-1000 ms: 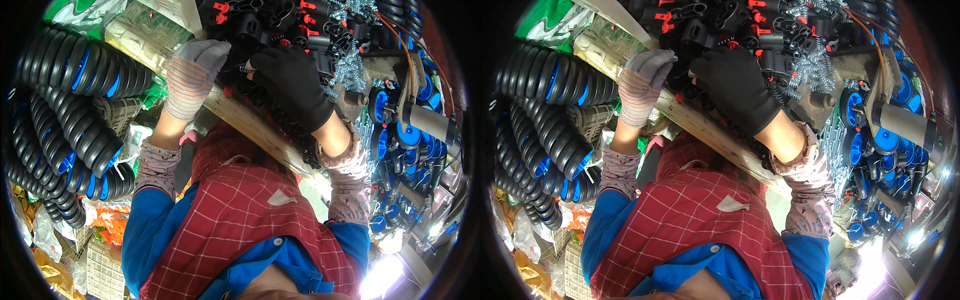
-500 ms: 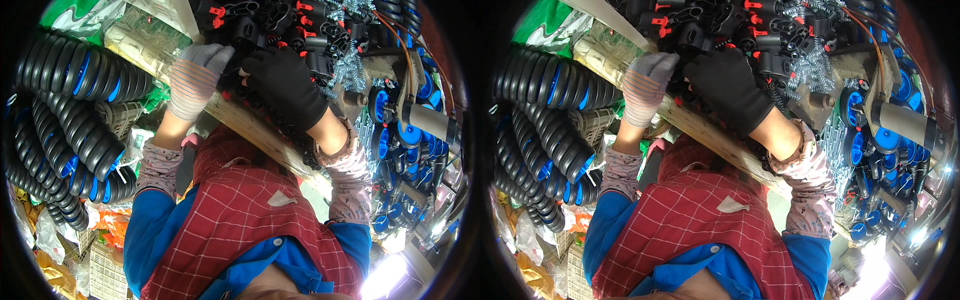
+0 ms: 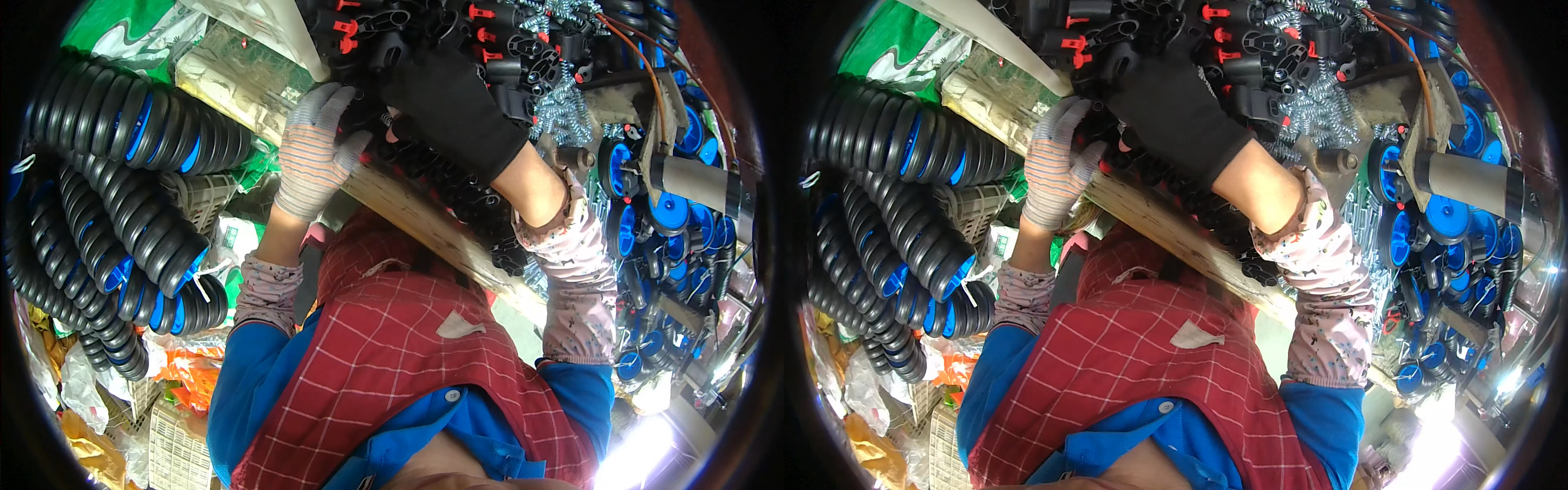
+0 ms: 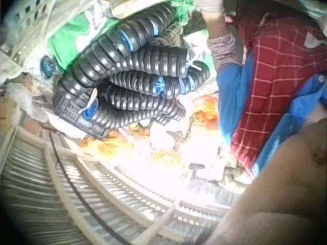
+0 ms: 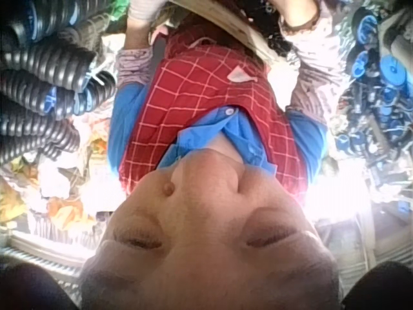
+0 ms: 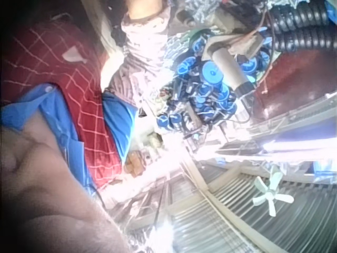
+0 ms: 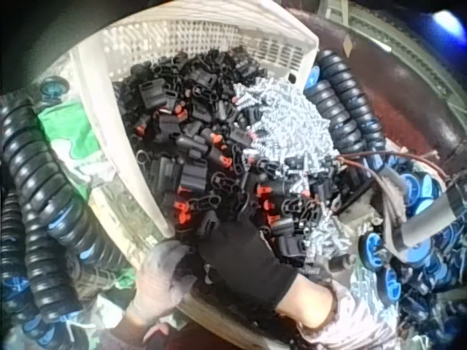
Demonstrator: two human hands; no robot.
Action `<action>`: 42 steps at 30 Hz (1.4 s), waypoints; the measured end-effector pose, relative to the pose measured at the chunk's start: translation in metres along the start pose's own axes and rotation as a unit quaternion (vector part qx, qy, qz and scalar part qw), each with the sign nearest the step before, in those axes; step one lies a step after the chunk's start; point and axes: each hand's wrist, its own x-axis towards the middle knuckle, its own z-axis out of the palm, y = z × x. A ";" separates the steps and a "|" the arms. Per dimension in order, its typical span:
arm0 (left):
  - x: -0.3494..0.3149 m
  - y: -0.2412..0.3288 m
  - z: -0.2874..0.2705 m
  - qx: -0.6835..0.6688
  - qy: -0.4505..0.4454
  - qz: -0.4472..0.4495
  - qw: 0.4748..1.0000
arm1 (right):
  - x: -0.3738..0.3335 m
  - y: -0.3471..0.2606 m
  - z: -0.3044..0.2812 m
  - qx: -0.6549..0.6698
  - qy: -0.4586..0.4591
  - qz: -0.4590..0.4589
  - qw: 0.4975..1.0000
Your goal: The person assembles small hardware components by hand, inserting metal springs into black plastic housings and attaching blue circular caps. They repeatedly pick parts from piles on a cluttered workbench, fit them together, and place the assembled units aside.
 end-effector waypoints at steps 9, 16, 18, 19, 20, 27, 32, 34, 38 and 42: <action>-0.002 0.000 0.001 -0.022 -0.007 -0.046 0.999 | -0.002 -0.002 -0.019 0.071 0.132 0.088 0.985; -0.001 -0.002 0.007 0.001 -0.007 -0.009 1.000 | 0.014 -0.020 0.008 -0.054 0.084 0.107 0.989; -0.003 0.005 0.006 -0.015 0.001 -0.039 0.999 | 0.012 -0.018 0.003 0.022 0.133 0.109 0.985; -0.002 0.010 0.007 -0.069 0.007 -0.053 0.996 | 0.011 -0.016 -0.001 0.076 0.159 0.111 0.978; 0.001 0.016 0.007 -0.123 0.013 -0.066 0.990 | 0.007 -0.020 -0.010 0.198 0.137 0.147 0.959; -0.004 0.023 0.028 -0.283 0.116 -0.085 0.948 | -0.013 0.007 -0.040 0.137 0.137 0.114 0.974; 0.004 0.046 0.007 -0.413 0.147 -0.195 0.877 | -0.007 0.073 -0.022 -0.096 0.154 0.021 0.983; 0.005 0.049 0.005 -0.431 0.155 -0.193 0.868 | -0.009 0.075 -0.019 -0.140 0.155 0.027 0.978; 0.007 0.071 -0.006 -0.411 0.159 -0.245 0.864 | -0.042 0.044 -0.052 0.027 0.211 0.123 0.969; -0.007 0.084 -0.001 -0.301 -0.008 -0.146 0.942 | -0.111 -0.017 -0.075 0.255 0.153 0.128 0.946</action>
